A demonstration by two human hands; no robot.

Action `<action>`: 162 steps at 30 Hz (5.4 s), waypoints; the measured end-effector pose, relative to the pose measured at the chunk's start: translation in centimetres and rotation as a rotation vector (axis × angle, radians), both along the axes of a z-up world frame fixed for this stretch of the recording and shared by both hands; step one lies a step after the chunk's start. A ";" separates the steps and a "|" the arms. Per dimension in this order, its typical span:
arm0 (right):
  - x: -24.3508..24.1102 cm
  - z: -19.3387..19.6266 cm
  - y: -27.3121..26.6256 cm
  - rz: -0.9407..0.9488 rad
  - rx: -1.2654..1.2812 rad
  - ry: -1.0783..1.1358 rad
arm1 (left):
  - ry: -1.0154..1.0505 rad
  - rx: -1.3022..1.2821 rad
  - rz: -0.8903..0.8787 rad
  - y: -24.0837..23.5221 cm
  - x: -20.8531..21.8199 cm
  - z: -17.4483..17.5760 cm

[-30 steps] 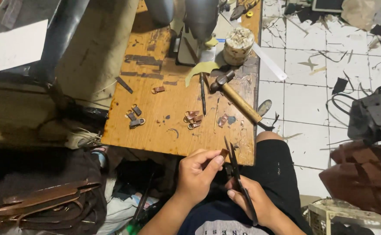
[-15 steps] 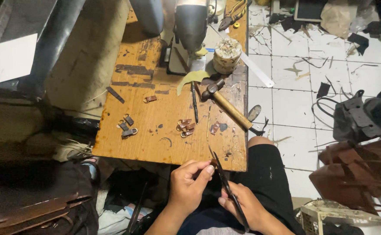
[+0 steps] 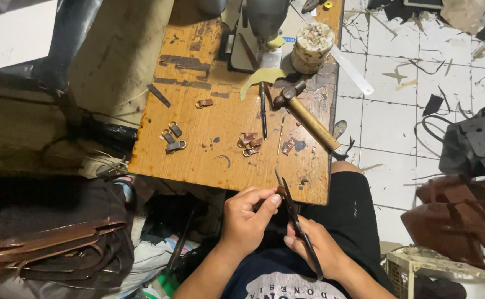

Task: Trimming excess material from a leather bag and inspecting it

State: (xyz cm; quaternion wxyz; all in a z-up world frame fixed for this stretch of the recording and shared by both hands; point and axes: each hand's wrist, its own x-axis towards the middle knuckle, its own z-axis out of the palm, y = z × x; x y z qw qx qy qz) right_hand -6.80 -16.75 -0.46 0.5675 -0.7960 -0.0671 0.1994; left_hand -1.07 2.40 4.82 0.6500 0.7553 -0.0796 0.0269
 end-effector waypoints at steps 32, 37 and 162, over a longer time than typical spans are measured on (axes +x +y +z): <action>-0.7 -5.1 -0.9 -0.293 -0.037 -0.003 | 0.045 0.068 0.154 1.1 4.5 -3.6; -0.8 -6.3 -1.5 -0.396 -0.118 0.189 | -0.177 0.502 0.191 3.1 10.9 -4.0; -0.9 -4.6 -3.3 -0.442 -0.178 0.077 | 0.051 1.019 0.367 10.5 16.4 -0.4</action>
